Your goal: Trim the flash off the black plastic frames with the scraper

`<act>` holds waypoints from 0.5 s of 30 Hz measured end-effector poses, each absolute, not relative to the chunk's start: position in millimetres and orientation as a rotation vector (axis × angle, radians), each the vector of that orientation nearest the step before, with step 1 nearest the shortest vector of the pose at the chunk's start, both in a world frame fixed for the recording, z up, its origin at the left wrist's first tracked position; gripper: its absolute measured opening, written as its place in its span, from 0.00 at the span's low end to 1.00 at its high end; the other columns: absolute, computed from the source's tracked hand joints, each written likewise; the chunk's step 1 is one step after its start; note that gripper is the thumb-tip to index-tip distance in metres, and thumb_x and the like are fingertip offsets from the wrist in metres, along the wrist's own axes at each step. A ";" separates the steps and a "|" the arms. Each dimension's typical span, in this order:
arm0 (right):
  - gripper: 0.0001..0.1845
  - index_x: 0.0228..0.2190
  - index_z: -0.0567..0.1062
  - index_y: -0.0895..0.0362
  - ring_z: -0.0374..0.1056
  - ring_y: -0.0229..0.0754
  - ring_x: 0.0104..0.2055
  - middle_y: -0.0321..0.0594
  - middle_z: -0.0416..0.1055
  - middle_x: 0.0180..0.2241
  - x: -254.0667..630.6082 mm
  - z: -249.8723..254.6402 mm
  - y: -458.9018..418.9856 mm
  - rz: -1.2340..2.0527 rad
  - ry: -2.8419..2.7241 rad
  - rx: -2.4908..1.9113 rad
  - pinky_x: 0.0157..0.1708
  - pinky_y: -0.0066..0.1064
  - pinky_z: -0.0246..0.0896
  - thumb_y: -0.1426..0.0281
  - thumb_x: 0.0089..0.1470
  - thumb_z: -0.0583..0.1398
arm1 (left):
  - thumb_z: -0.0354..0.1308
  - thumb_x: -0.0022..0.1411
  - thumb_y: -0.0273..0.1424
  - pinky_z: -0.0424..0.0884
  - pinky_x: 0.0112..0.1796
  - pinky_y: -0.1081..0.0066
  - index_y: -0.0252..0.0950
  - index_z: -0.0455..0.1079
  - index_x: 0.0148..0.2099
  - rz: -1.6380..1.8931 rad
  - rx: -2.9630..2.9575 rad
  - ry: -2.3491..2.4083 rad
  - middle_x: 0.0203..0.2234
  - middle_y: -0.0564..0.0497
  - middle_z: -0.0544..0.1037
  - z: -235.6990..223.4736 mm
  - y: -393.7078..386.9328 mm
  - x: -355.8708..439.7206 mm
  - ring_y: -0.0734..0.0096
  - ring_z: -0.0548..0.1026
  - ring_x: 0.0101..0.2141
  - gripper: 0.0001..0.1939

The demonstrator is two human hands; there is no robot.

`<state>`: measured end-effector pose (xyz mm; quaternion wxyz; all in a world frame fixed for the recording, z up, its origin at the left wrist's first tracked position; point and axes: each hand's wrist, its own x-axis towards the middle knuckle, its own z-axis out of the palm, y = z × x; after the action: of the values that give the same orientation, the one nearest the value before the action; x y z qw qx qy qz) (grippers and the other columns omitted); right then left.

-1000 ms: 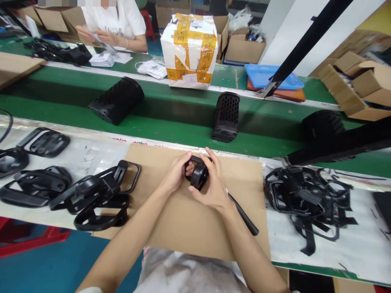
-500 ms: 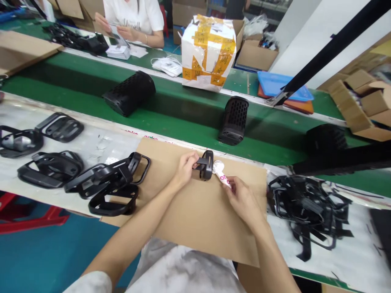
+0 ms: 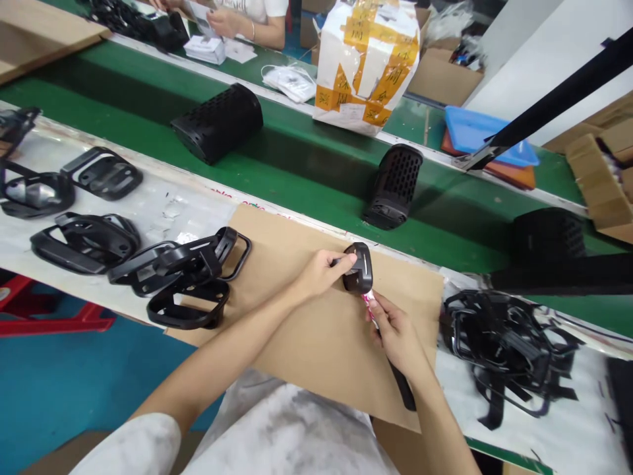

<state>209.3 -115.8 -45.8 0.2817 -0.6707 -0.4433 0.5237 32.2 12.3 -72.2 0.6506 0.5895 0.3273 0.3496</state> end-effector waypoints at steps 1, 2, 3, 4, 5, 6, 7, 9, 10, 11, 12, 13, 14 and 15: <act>0.31 0.46 0.71 0.61 0.57 0.30 0.19 0.37 0.62 0.30 209.3 -46.6 -116.0 1.389 -1.187 -1.806 0.18 0.25 0.50 0.44 0.66 0.53 | 0.51 0.70 0.53 0.57 0.33 0.72 0.30 0.66 0.30 0.791 1.342 0.740 0.25 0.49 0.63 -73.7 13.0 32.3 0.74 0.61 0.29 0.30; 0.31 0.46 0.71 0.61 0.56 0.30 0.20 0.37 0.62 0.30 209.8 -47.0 -116.3 1.383 -1.184 -1.815 0.18 0.25 0.50 0.44 0.66 0.53 | 0.51 0.70 0.53 0.57 0.33 0.72 0.30 0.66 0.30 0.785 1.350 0.739 0.25 0.49 0.64 -75.0 13.4 32.4 0.73 0.62 0.29 0.30; 0.32 0.47 0.71 0.60 0.56 0.31 0.20 0.37 0.62 0.31 210.7 -46.9 -116.7 1.383 -1.178 -1.826 0.18 0.25 0.51 0.43 0.66 0.53 | 0.51 0.70 0.53 0.57 0.32 0.72 0.30 0.66 0.29 0.778 1.360 0.738 0.25 0.49 0.64 -75.6 13.7 32.5 0.73 0.62 0.29 0.30; 0.32 0.48 0.72 0.60 0.56 0.31 0.21 0.37 0.62 0.31 211.8 -45.8 -117.3 1.380 -1.170 -1.840 0.18 0.25 0.51 0.43 0.65 0.54 | 0.51 0.70 0.53 0.56 0.32 0.72 0.30 0.65 0.29 0.772 1.368 0.738 0.25 0.50 0.63 -75.5 13.7 32.7 0.73 0.61 0.29 0.30; 0.32 0.49 0.72 0.60 0.56 0.31 0.21 0.37 0.62 0.31 213.0 -43.9 -118.0 1.372 -1.155 -1.852 0.18 0.25 0.51 0.43 0.65 0.55 | 0.51 0.70 0.52 0.56 0.32 0.72 0.30 0.66 0.29 0.771 1.368 0.740 0.25 0.50 0.63 -74.7 13.6 32.8 0.74 0.61 0.29 0.29; 0.32 0.49 0.72 0.60 0.55 0.31 0.21 0.37 0.62 0.31 214.0 -41.1 -118.8 1.353 -1.130 -1.858 0.18 0.25 0.51 0.43 0.64 0.56 | 0.51 0.69 0.52 0.56 0.32 0.72 0.30 0.66 0.29 0.774 1.363 0.743 0.25 0.50 0.63 -73.3 13.3 32.9 0.74 0.61 0.29 0.29; 0.32 0.47 0.72 0.60 0.55 0.31 0.21 0.37 0.62 0.31 214.5 -38.1 -119.8 1.329 -1.094 -1.861 0.18 0.25 0.50 0.43 0.63 0.57 | 0.51 0.69 0.52 0.56 0.32 0.72 0.30 0.66 0.29 0.779 1.359 0.746 0.25 0.50 0.62 -71.5 13.0 32.9 0.74 0.61 0.29 0.29; 0.31 0.42 0.72 0.60 0.53 0.30 0.20 0.37 0.60 0.29 213.0 -33.2 -121.8 1.259 -1.001 -1.844 0.17 0.25 0.48 0.43 0.61 0.59 | 0.51 0.69 0.51 0.54 0.31 0.72 0.31 0.63 0.28 0.786 1.364 0.750 0.24 0.51 0.59 -67.8 12.3 32.8 0.75 0.59 0.28 0.28; 0.31 0.40 0.71 0.60 0.52 0.30 0.19 0.36 0.60 0.28 210.8 -32.4 -122.7 1.222 -0.951 -1.827 0.16 0.25 0.48 0.42 0.61 0.59 | 0.51 0.70 0.51 0.52 0.30 0.72 0.31 0.62 0.27 0.785 1.369 0.754 0.23 0.51 0.58 -66.4 12.0 32.8 0.75 0.57 0.28 0.29; 0.31 0.38 0.70 0.59 0.51 0.30 0.19 0.35 0.59 0.26 207.8 -33.1 -123.2 1.193 -0.905 -1.810 0.16 0.25 0.48 0.42 0.60 0.59 | 0.51 0.70 0.50 0.51 0.30 0.71 0.31 0.61 0.27 0.781 1.374 0.757 0.23 0.51 0.57 -65.6 11.8 32.7 0.75 0.57 0.27 0.29; 0.31 0.36 0.70 0.59 0.51 0.30 0.18 0.34 0.57 0.24 204.5 -35.3 -123.4 1.186 -0.879 -1.802 0.16 0.25 0.48 0.41 0.60 0.59 | 0.51 0.70 0.50 0.51 0.30 0.71 0.31 0.60 0.26 0.777 1.376 0.759 0.23 0.51 0.57 -65.3 11.6 32.7 0.75 0.56 0.27 0.29; 0.32 0.35 0.69 0.59 0.51 0.30 0.17 0.33 0.56 0.23 201.3 -38.4 -123.1 1.204 -0.878 -1.803 0.16 0.25 0.48 0.40 0.60 0.58 | 0.50 0.70 0.51 0.51 0.30 0.71 0.31 0.61 0.27 0.776 1.376 0.763 0.23 0.51 0.57 -65.6 11.4 32.8 0.75 0.56 0.27 0.29; 0.32 0.33 0.68 0.59 0.51 0.31 0.17 0.33 0.56 0.22 198.9 -41.9 -122.4 1.241 -0.899 -1.811 0.16 0.25 0.47 0.40 0.61 0.58 | 0.50 0.70 0.51 0.50 0.30 0.71 0.31 0.61 0.27 0.778 1.376 0.770 0.23 0.52 0.57 -66.3 11.1 33.0 0.75 0.56 0.27 0.29; 0.32 0.33 0.67 0.59 0.51 0.31 0.17 0.33 0.56 0.22 197.7 -44.8 -121.3 1.290 -0.935 -1.822 0.16 0.25 0.47 0.40 0.61 0.57 | 0.51 0.70 0.51 0.50 0.29 0.71 0.31 0.62 0.27 0.782 1.379 0.782 0.23 0.52 0.57 -67.2 10.7 33.3 0.75 0.56 0.27 0.28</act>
<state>197.7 -121.3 -44.8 0.3530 -0.7042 -0.3615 0.4987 33.3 10.7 -67.2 0.6339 0.6033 0.3422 0.3422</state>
